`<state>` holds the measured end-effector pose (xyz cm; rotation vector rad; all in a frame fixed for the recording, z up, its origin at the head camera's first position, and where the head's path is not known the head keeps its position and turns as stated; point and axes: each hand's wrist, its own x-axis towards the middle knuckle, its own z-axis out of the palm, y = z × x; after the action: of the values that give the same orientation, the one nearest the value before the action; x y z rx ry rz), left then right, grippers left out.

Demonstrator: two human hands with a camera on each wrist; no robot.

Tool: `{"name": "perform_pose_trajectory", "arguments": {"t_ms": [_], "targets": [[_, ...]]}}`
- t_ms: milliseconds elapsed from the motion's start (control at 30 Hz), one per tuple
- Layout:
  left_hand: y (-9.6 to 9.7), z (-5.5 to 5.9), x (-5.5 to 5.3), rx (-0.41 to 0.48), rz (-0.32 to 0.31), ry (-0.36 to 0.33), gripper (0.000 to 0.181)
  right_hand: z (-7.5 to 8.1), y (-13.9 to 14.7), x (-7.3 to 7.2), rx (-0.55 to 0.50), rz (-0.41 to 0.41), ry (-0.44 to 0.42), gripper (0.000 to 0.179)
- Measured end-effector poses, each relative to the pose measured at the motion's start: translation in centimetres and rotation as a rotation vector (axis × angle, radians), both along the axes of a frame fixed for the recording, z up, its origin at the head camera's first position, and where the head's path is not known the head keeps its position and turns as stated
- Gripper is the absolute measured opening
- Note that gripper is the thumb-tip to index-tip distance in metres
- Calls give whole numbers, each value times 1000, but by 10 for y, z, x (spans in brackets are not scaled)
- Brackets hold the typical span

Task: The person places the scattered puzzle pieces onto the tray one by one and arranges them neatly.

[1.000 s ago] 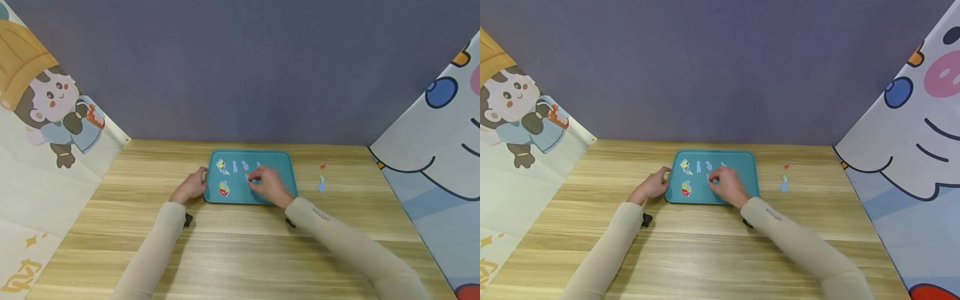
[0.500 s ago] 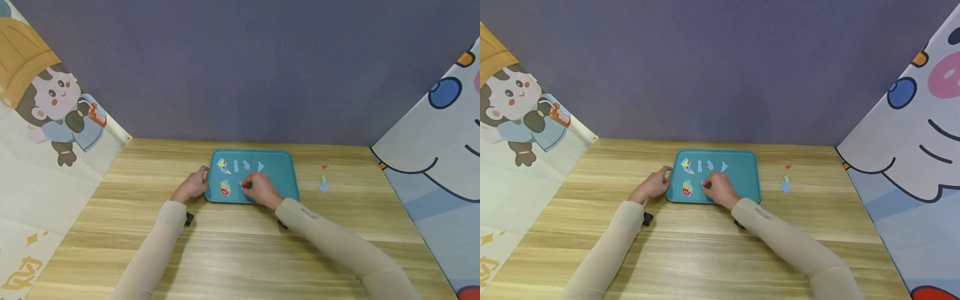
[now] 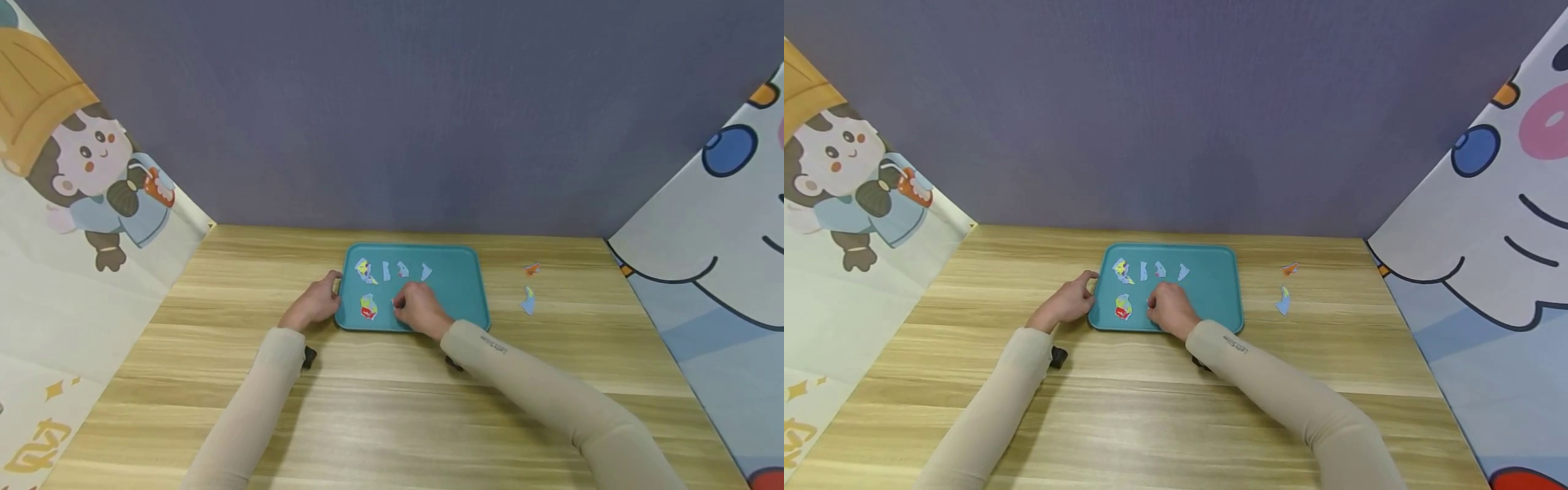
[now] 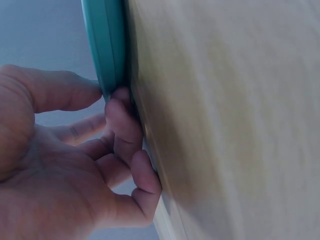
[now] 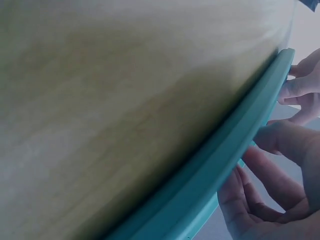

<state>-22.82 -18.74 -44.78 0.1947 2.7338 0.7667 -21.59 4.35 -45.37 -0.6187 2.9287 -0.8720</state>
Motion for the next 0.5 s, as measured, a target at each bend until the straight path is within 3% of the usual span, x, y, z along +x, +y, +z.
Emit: {"name": "perform_pose_trajectory", "arguments": {"t_ms": [500], "targets": [[1,0,1,2,7,-9,51,4,1,6,28,-2,5,7]]}}
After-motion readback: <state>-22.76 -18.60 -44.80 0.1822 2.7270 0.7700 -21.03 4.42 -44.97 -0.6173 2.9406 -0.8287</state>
